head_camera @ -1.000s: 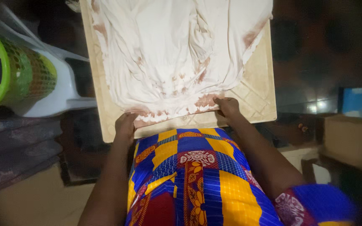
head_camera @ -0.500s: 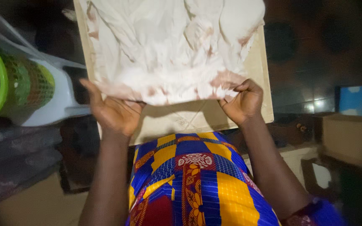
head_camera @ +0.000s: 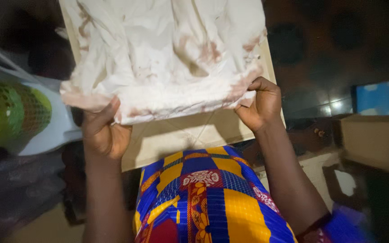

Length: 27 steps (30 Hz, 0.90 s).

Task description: The person takes a white cloth with brown patterns from a basket, spreads it out on a table, and folds it by hand.

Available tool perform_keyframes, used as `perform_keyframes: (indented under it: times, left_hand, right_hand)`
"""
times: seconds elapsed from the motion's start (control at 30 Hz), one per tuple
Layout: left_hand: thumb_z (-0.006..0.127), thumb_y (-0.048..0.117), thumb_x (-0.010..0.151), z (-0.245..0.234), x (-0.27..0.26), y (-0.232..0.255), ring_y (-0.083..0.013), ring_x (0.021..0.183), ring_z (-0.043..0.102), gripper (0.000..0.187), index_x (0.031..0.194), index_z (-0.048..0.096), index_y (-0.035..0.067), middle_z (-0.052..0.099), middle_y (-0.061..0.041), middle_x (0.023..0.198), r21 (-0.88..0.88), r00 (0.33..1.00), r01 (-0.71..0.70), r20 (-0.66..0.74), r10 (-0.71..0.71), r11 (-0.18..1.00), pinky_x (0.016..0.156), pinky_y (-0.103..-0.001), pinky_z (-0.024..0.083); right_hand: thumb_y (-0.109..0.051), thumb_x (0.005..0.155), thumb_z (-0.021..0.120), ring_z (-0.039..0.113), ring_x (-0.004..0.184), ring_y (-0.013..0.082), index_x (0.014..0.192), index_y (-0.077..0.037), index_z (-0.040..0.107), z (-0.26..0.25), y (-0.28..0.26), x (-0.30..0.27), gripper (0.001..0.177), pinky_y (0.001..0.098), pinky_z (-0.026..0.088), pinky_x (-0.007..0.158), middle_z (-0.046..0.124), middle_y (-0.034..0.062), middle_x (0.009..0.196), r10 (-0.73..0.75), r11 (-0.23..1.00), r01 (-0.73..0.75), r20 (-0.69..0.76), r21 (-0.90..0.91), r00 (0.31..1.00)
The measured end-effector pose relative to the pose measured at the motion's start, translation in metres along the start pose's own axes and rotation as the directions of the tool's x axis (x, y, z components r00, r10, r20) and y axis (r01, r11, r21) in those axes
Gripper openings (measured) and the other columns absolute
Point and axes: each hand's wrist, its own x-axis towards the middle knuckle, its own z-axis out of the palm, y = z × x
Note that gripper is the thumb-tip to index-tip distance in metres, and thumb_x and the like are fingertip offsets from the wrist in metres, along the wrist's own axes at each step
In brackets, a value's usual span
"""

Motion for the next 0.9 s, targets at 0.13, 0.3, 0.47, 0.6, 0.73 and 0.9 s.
perform_keyframes:
  times: [0.13, 0.3, 0.47, 0.6, 0.73, 0.9]
  left_hand:
    - [0.06, -0.001, 0.099, -0.005, 0.003, -0.014, -0.0323, 0.141, 0.056, 0.055, 0.152, 0.045, 0.002, 0.058, -0.017, 0.146, -0.157, 0.993, 0.097, -0.049, -0.106, 0.983, 0.122, -0.054, 0.045]
    - [0.057, 0.022, 0.111, -0.019, -0.001, -0.039, -0.0327, 0.135, 0.059, 0.049, 0.154, 0.046, 0.001, 0.062, -0.018, 0.144, -0.335, 0.99, 0.119, -0.037, -0.139, 0.935, 0.114, -0.055, 0.049]
    - [0.056, 0.026, 0.112, -0.024, 0.007, -0.028, -0.029, 0.133, 0.062, 0.045, 0.152, 0.048, 0.007, 0.061, -0.013, 0.145, -0.334, 0.993, 0.026, -0.1, -0.063, 0.942, 0.113, -0.051, 0.053]
    - [0.062, 0.035, 0.1, -0.017, 0.008, -0.023, -0.029, 0.127, 0.064, 0.053, 0.144, 0.054, 0.006, 0.064, -0.012, 0.141, -0.325, 0.989, -0.022, -0.148, -0.028, 0.946, 0.108, -0.05, 0.054]
    - [0.06, 0.057, 0.106, -0.029, 0.011, -0.063, -0.0321, 0.11, 0.06, 0.072, 0.142, 0.048, -0.003, 0.062, -0.016, 0.118, -0.227, 0.966, 0.016, -0.248, -0.074, 0.974, 0.098, -0.052, 0.053]
    - [0.049, 0.056, 0.101, -0.025, 0.006, -0.117, -0.0286, 0.121, 0.06, 0.072, 0.147, 0.045, 0.0, 0.062, -0.017, 0.138, -0.206, 0.937, 0.331, -0.044, -0.346, 0.921, 0.101, -0.046, 0.049]
  right_hand:
    - [-0.024, 0.085, 0.054, 0.055, 0.134, 0.0352, 0.133, 0.002, 0.06, 0.041, 0.009, -0.006, 0.054, 0.0594, 0.034, 0.122, 0.063, 0.0187, 0.137, 0.098, 0.994, -0.104, 0.123, 0.045, 0.988]
    - [-0.036, 0.087, 0.072, 0.057, 0.128, 0.0371, 0.136, 0.005, 0.054, 0.045, 0.027, -0.008, 0.066, 0.0576, 0.045, 0.109, 0.064, 0.0209, 0.131, 0.185, 0.983, -0.183, 0.061, -0.034, 0.981]
    - [-0.001, 0.085, 0.077, 0.071, 0.115, 0.0335, 0.129, 0.013, 0.057, 0.032, 0.054, -0.007, 0.051, 0.0455, 0.056, 0.092, 0.07, 0.0245, 0.121, 0.303, 0.915, -0.317, -0.093, -0.249, 0.948]
    - [0.004, 0.086, 0.069, 0.073, 0.103, 0.0275, 0.126, 0.001, 0.058, 0.033, 0.06, -0.007, 0.042, 0.0432, 0.064, 0.088, 0.069, 0.0172, 0.114, 0.253, 0.946, -0.256, -0.04, -0.2, 0.967]
    - [0.007, 0.095, 0.069, 0.071, 0.107, 0.0275, 0.128, 0.006, 0.057, 0.031, 0.051, -0.004, 0.036, 0.0419, 0.061, 0.092, 0.067, 0.0181, 0.116, 0.155, 0.975, -0.148, 0.033, -0.164, 0.987]
    - [0.005, 0.086, 0.067, 0.072, 0.105, 0.0243, 0.13, -0.001, 0.055, 0.039, 0.066, -0.008, 0.046, 0.0412, 0.062, 0.091, 0.07, 0.0131, 0.115, 0.131, 0.941, -0.12, 0.015, -0.316, 0.991]
